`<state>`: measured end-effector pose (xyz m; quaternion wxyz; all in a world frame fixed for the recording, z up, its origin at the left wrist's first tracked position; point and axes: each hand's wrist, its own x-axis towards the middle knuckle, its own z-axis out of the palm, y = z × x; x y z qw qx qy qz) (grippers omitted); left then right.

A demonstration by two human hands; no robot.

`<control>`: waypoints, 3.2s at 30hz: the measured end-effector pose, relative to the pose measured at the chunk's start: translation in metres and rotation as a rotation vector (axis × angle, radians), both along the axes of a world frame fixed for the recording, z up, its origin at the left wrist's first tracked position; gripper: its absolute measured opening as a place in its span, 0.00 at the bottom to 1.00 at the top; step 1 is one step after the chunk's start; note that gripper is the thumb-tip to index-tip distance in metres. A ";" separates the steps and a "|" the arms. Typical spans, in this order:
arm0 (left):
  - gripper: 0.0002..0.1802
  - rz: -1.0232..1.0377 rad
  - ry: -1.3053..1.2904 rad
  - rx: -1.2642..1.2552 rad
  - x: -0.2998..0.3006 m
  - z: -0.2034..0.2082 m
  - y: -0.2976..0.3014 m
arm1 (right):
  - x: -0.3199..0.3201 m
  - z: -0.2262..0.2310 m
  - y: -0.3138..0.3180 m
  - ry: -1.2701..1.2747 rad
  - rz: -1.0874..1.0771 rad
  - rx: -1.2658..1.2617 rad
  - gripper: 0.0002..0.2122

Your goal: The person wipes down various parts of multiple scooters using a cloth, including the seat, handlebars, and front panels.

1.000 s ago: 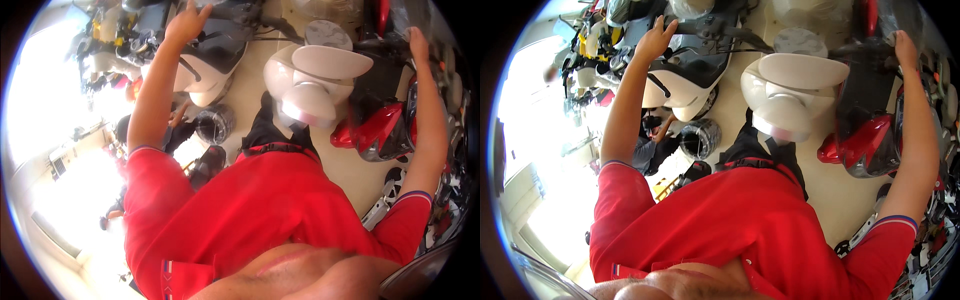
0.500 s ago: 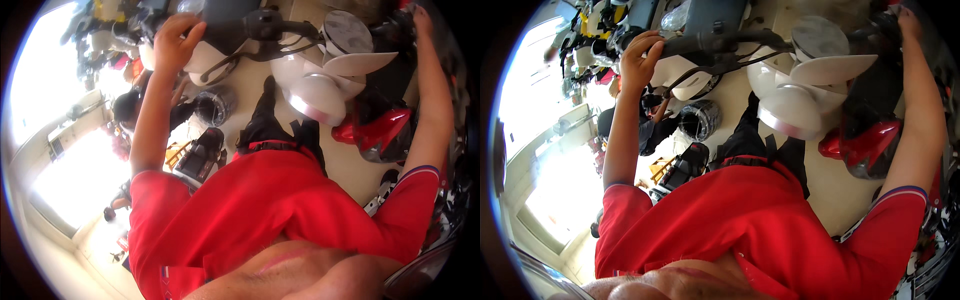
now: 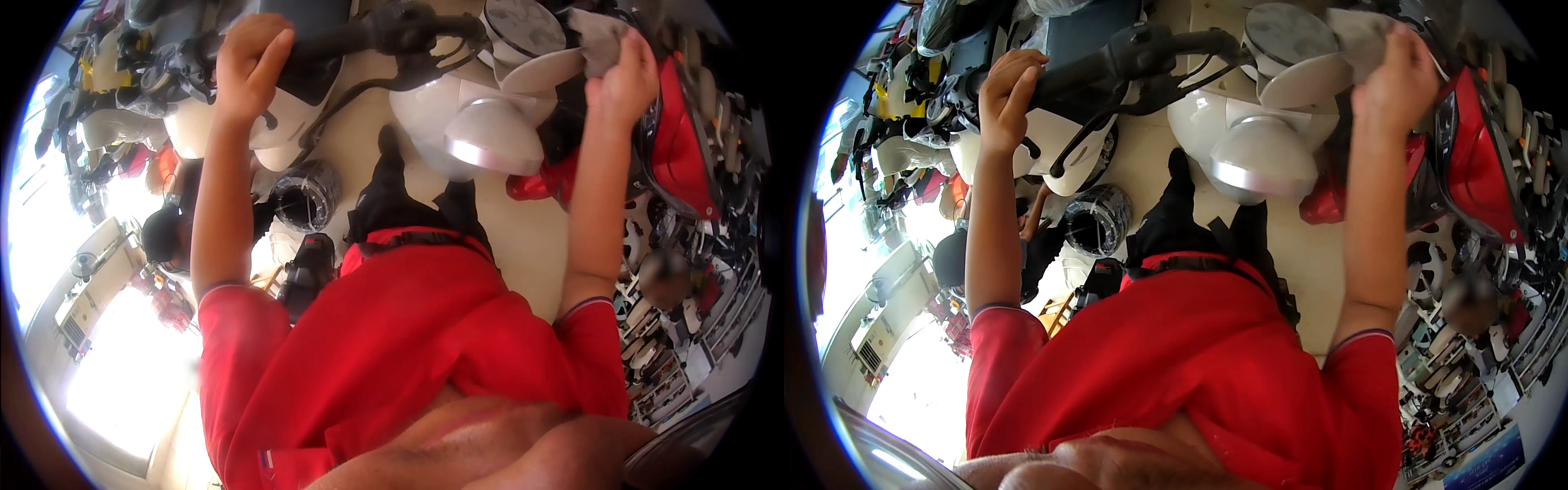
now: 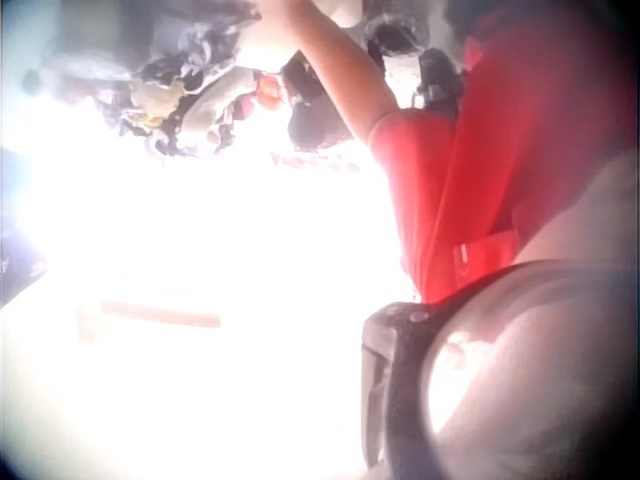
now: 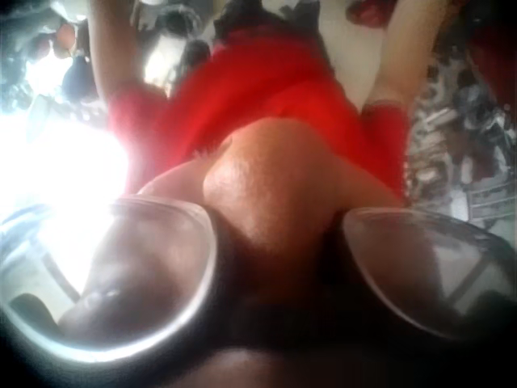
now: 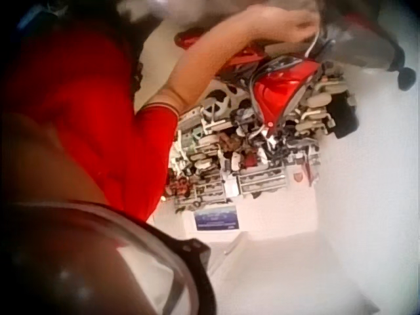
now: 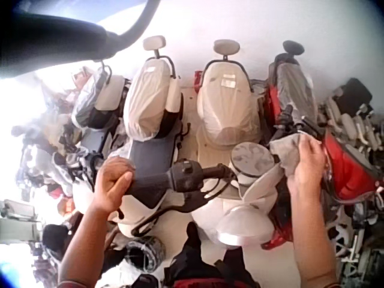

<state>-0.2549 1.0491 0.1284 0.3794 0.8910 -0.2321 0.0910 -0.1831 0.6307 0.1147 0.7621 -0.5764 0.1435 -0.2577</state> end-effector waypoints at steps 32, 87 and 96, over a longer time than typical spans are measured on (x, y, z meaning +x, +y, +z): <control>0.16 0.263 -0.097 0.146 0.017 -0.016 -0.009 | -0.188 -0.005 -0.017 0.269 0.308 0.070 0.09; 0.20 0.392 0.416 -0.504 -0.037 -0.164 -0.177 | -0.152 -0.076 0.052 -0.185 0.005 -1.093 0.04; 0.24 0.206 0.093 0.054 -0.031 -0.162 -0.179 | -0.149 -0.080 0.052 -0.238 -0.029 -1.102 0.05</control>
